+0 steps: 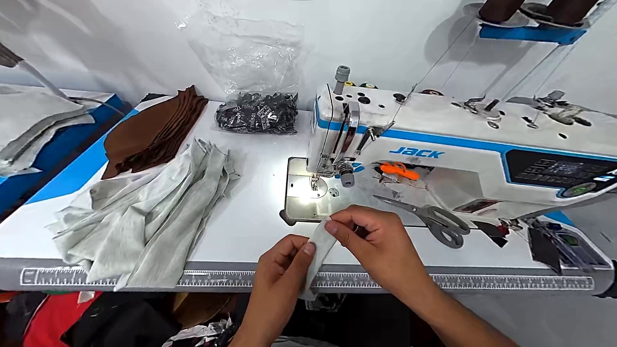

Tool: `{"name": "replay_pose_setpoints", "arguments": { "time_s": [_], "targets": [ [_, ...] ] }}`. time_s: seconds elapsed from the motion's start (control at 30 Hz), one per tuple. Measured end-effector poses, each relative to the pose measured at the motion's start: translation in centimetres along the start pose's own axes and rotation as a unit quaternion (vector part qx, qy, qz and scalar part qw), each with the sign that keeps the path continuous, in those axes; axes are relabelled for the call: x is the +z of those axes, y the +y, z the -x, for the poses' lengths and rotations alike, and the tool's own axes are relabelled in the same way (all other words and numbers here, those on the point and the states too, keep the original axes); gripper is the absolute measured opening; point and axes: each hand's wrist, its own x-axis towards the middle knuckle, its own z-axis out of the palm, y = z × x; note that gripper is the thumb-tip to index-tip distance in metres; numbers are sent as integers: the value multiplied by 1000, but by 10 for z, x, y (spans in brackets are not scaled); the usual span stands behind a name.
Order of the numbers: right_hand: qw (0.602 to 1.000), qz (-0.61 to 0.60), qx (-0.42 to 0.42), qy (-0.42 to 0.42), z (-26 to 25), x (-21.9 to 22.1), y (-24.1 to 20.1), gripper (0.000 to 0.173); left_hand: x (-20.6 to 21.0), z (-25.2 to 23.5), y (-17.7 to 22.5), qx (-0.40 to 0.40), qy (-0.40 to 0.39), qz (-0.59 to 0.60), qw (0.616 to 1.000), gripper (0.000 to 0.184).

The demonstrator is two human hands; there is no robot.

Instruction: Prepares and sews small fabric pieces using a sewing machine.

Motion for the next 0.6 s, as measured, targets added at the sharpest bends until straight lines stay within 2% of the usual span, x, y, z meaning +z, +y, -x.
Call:
{"name": "replay_pose_setpoints", "arguments": {
  "time_s": [0.07, 0.13, 0.2, 0.33, 0.43, 0.5, 0.6],
  "targets": [
    [1000, 4, 24, -5, -5, 0, 15, 14, -4, -15, -3, 79, 14, -161, 984, 20],
    [998, 14, 63, -26, -15, 1, 34, 12, -13, -40, -5, 148, 15, -351, 924, 19],
    [994, 32, 98, -44, -30, 4, 54, 13, -17, -69, -4, 151, -11, -454, 878, 17],
    [975, 184, 124, -18, -56, 17, 87, 23, -18, -116, -8, 73, -68, -550, 829, 19],
    [957, 272, 99, 6, -65, 21, 99, 30, -19, -129, -14, 82, -92, -590, 798, 8],
    [952, 301, 53, 21, -64, 20, 108, 31, -22, -132, -18, 109, -96, -602, 785, 4],
    [954, 292, -70, 13, -56, 11, 118, 16, -25, -131, -23, 143, -80, -608, 777, 7]
  ]
}}
